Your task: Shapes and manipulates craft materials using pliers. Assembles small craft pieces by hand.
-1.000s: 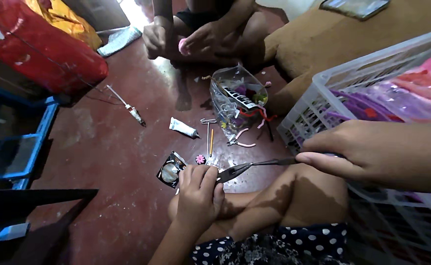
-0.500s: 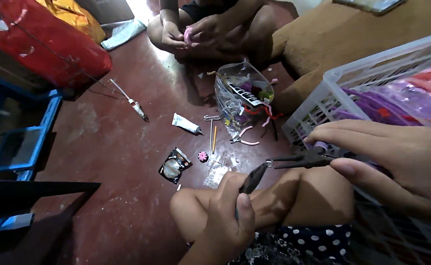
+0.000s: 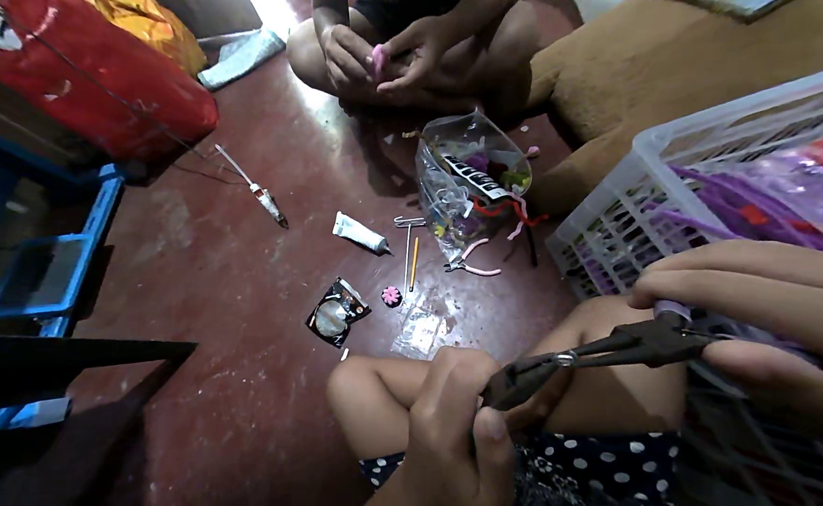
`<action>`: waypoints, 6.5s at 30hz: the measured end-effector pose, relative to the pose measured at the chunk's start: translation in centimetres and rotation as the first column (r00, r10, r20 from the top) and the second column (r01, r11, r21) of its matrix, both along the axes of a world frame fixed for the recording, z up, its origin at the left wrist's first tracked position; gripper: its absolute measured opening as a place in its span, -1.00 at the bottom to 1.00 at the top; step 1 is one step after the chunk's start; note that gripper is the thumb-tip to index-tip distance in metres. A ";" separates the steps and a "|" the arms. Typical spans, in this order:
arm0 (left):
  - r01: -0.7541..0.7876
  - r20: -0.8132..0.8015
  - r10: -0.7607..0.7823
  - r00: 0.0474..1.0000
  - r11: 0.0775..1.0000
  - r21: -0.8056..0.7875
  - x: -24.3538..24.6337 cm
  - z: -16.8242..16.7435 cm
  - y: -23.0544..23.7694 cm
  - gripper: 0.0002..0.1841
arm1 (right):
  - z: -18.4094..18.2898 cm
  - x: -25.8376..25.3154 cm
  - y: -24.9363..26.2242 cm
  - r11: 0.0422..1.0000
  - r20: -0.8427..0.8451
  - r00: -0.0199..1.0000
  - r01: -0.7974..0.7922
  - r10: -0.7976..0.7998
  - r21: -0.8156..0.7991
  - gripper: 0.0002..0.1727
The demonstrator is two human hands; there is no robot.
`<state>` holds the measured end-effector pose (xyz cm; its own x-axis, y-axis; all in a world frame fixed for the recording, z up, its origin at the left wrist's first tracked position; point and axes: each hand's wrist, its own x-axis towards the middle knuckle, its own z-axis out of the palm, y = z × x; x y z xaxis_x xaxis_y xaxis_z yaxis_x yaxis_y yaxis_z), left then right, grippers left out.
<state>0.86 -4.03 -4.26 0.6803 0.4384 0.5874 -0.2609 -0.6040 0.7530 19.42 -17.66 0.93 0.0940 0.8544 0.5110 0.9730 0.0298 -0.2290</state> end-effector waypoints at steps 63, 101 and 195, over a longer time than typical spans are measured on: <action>-0.073 -0.228 0.373 0.899 0.643 0.763 -3.8 0.4 3.9 -0.59 | -1.7 -0.5 -0.4 0.974 -0.085 0.996 -0.045 0.026 -0.223 -0.40; 0.033 -0.297 0.295 0.908 0.657 0.753 -1.5 -3.6 4.6 -0.72 | -0.3 2.7 2.5 0.316 -0.469 0.794 -0.363 -0.387 -0.876 -0.38; -0.271 -0.943 0.117 0.312 0.962 0.029 8.7 -18.3 6.3 -0.46 | -8.5 -0.2 11.5 0.634 -0.032 0.946 0.190 -0.322 -0.749 -0.42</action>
<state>9.61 2.28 -22.59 0.6281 0.6461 -0.4337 0.7682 -0.4258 0.4781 19.20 -6.20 -7.61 0.3855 0.8708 -0.3051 0.8663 -0.4554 -0.2054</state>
